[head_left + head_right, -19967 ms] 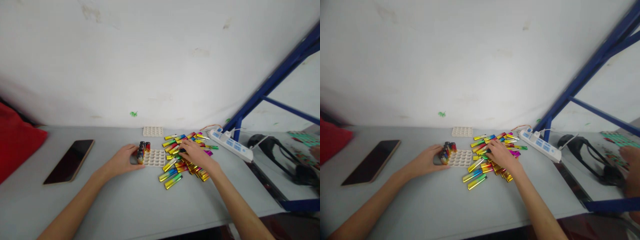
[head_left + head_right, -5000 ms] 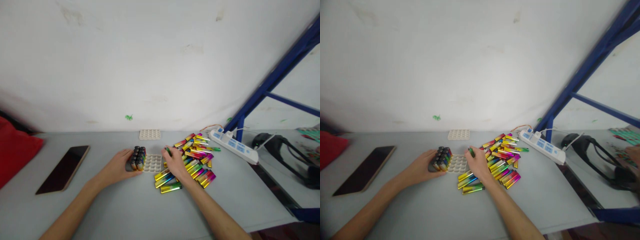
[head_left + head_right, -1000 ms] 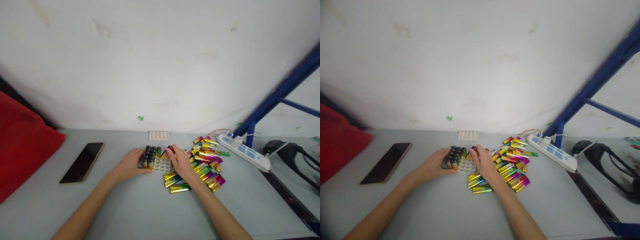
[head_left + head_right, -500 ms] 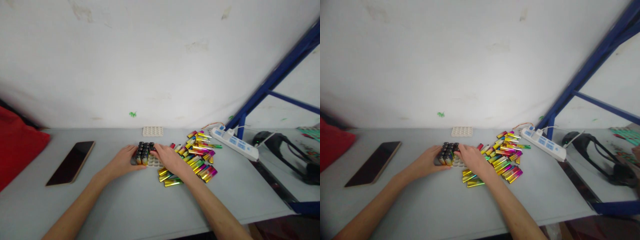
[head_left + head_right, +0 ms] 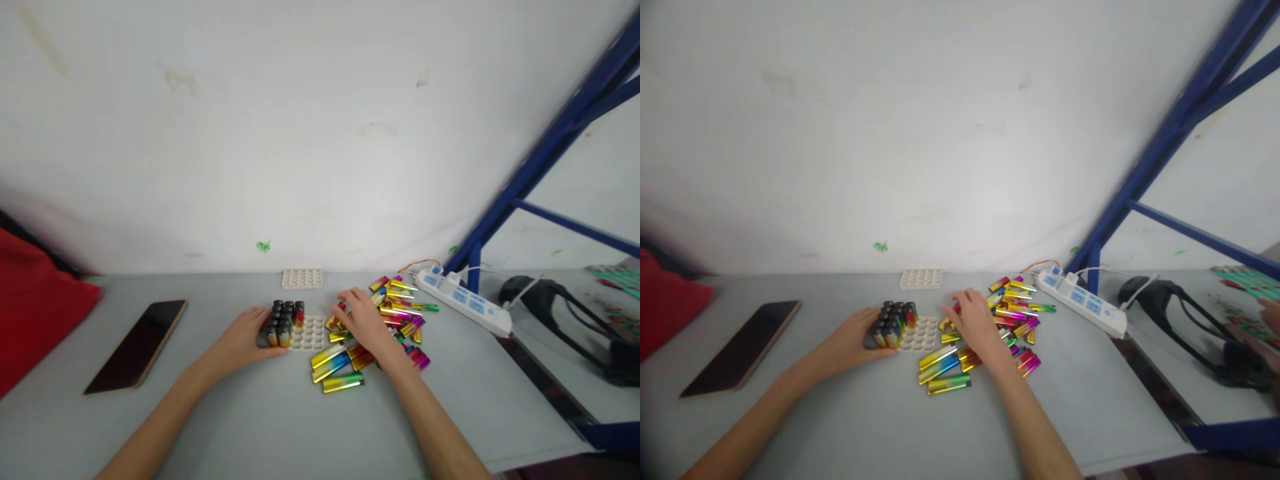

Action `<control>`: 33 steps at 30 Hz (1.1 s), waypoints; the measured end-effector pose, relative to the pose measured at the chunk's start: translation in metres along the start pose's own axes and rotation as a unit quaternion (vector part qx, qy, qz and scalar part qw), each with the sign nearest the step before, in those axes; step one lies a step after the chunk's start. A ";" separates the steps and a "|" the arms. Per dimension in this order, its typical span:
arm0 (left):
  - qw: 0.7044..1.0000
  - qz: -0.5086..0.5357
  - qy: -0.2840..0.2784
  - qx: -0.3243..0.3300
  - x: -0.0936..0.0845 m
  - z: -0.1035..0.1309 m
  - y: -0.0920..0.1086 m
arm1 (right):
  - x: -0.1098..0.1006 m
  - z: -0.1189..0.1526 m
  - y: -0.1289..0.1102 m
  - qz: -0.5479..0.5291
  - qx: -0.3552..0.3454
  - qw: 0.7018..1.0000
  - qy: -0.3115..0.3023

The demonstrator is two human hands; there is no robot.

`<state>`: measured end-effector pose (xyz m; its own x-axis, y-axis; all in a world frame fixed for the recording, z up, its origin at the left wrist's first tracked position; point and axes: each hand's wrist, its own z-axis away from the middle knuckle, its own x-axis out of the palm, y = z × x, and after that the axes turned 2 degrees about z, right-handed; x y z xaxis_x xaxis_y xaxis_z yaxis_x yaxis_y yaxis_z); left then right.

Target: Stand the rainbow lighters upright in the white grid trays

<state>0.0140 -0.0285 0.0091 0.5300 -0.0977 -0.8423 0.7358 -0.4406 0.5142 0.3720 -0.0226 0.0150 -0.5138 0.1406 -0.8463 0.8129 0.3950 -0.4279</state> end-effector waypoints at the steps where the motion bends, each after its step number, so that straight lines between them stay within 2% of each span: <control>1: 1.000 0.003 -0.003 -0.005 -0.001 0.000 0.001 | -0.005 0.000 0.012 0.017 -0.010 1.000 -0.003; 3: 1.000 0.006 -0.012 -0.017 -0.003 -0.001 0.003 | -0.012 0.001 0.031 0.026 -0.034 0.998 -0.036; 6: 1.000 0.006 -0.021 -0.023 -0.004 -0.002 0.005 | -0.020 0.001 0.043 0.030 -0.035 0.995 -0.088; 17: 1.000 0.005 -0.017 -0.017 0.000 -0.001 0.005 | -0.040 0.001 0.042 -0.042 -0.039 0.989 -0.139; 19: 1.000 0.002 -0.016 -0.016 0.000 -0.001 0.006 | -0.041 0.001 0.041 -0.066 -0.042 0.989 -0.125; 22: 1.000 -0.007 -0.014 -0.019 0.001 0.000 0.005 | -0.045 0.002 0.037 -0.120 -0.029 0.990 -0.067; 25: 1.000 -0.007 -0.016 -0.011 0.003 0.000 0.002 | -0.047 0.001 0.026 -0.203 0.002 0.979 -0.020; 28: 1.000 0.002 -0.014 -0.006 0.004 0.001 -0.001 | -0.041 -0.003 0.010 -0.289 0.037 0.957 0.004; 33: 1.000 0.003 -0.020 -0.012 0.003 0.001 0.000 | -0.018 -0.008 -0.018 -0.409 0.124 0.903 0.038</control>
<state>0.0151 -0.0296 0.0066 0.5175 -0.1367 -0.8447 0.7424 -0.4191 0.5227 0.3645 -0.0244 0.0402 -0.9803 -0.0406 -0.1935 0.1832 0.1815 -0.9662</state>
